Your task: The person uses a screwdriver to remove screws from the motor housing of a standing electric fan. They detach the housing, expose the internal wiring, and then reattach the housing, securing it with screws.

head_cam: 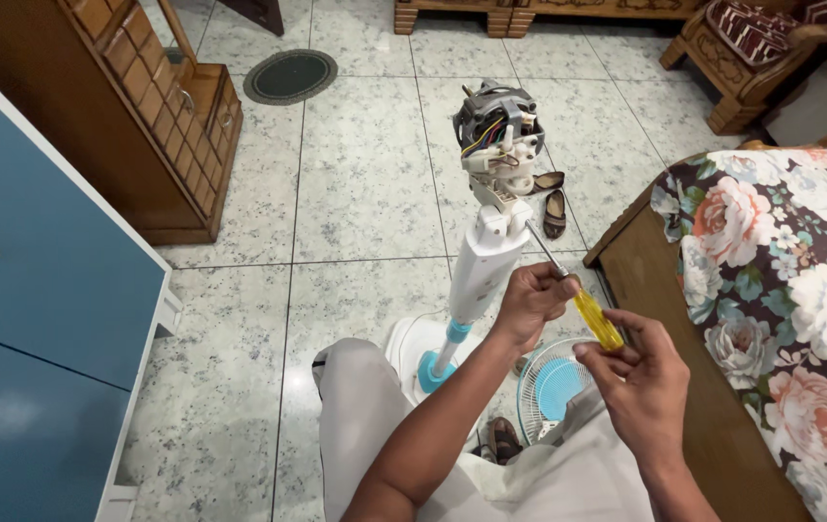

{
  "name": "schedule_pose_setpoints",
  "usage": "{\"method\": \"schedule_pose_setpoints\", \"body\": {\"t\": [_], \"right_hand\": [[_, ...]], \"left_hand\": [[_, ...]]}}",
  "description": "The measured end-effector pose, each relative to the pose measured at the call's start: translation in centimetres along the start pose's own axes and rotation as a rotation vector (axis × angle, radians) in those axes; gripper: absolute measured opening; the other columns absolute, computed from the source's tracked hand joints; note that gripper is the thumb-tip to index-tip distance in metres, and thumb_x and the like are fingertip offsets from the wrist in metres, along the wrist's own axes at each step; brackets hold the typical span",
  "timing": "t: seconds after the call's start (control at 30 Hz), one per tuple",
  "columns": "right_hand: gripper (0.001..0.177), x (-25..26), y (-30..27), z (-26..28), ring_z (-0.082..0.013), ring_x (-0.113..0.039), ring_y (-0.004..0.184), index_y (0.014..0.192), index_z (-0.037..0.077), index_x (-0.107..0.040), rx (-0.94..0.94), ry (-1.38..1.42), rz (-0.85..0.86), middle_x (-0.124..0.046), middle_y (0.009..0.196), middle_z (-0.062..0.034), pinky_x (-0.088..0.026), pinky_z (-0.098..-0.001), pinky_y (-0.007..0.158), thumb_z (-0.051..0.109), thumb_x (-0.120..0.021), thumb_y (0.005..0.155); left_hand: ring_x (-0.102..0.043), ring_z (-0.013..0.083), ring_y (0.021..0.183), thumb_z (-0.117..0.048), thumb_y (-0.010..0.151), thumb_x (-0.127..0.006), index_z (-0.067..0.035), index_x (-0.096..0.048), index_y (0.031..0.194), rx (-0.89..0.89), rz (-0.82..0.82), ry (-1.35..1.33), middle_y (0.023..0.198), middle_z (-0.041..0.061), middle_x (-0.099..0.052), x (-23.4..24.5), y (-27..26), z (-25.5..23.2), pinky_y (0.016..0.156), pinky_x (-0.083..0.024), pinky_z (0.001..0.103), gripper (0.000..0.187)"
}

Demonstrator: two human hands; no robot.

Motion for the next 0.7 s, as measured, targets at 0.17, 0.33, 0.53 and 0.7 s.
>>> {"method": "schedule_pose_setpoints", "body": {"t": [0.17,0.33,0.53,0.7], "right_hand": [[0.027,0.1,0.6,-0.6,-0.0221,-0.077,0.078,0.125,-0.011,-0.059,-0.102,0.077,0.007,-0.074,0.092,-0.0207,-0.064,-0.0313,0.064,0.002,-0.057,0.101],[0.029,0.1,0.8,-0.2,-0.0242,-0.075,0.07,0.129,-0.009,-0.062,-0.155,0.099,0.064,-0.076,0.09,-0.0209,-0.063,-0.0343,0.063,0.008,-0.047,0.111],[0.029,0.7,0.2,1.5,-0.0209,-0.072,0.091,0.116,-0.014,-0.06,0.157,-0.048,-0.074,-0.069,0.105,-0.0185,-0.066,-0.0344,0.072,-0.004,-0.068,0.091],[0.018,1.2,0.2,-0.5,-0.0192,-0.075,0.077,0.112,-0.013,-0.062,-0.048,0.07,-0.003,-0.072,0.089,-0.016,-0.064,-0.0319,0.067,0.004,-0.06,0.105]], "left_hand": [[-0.032,0.0014,0.048,-0.032,0.092,-0.074,-0.005,-0.069,0.119,0.12,0.174,-0.074,0.063,-0.008,-0.05,-1.4,-0.8,-2.4,0.046,-0.023,0.021,0.039],[-0.03,0.0013,0.052,-0.027,0.098,-0.074,0.001,-0.069,0.114,0.092,0.169,-0.102,0.066,-0.006,-0.05,-1.3,-0.9,-3.0,0.049,-0.021,0.022,0.033],[-0.029,0.0013,0.055,-0.023,0.104,-0.076,0.006,-0.064,0.107,0.038,-0.046,0.009,0.068,-0.009,-0.044,-1.4,-0.2,-1.0,0.049,-0.02,0.024,0.032],[-0.027,0.0035,0.052,-0.035,0.101,-0.069,0.002,-0.06,0.135,0.107,0.258,-0.156,0.064,-0.008,-0.039,-0.6,-1.0,-1.6,0.05,-0.02,0.024,0.051]]}}
Point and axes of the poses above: each hand's wrist, its own y-axis towards the middle knuckle, its own x-axis out of the back of the hand, z = x × y, the point moved 2 cm from there along y, towards the middle knuckle
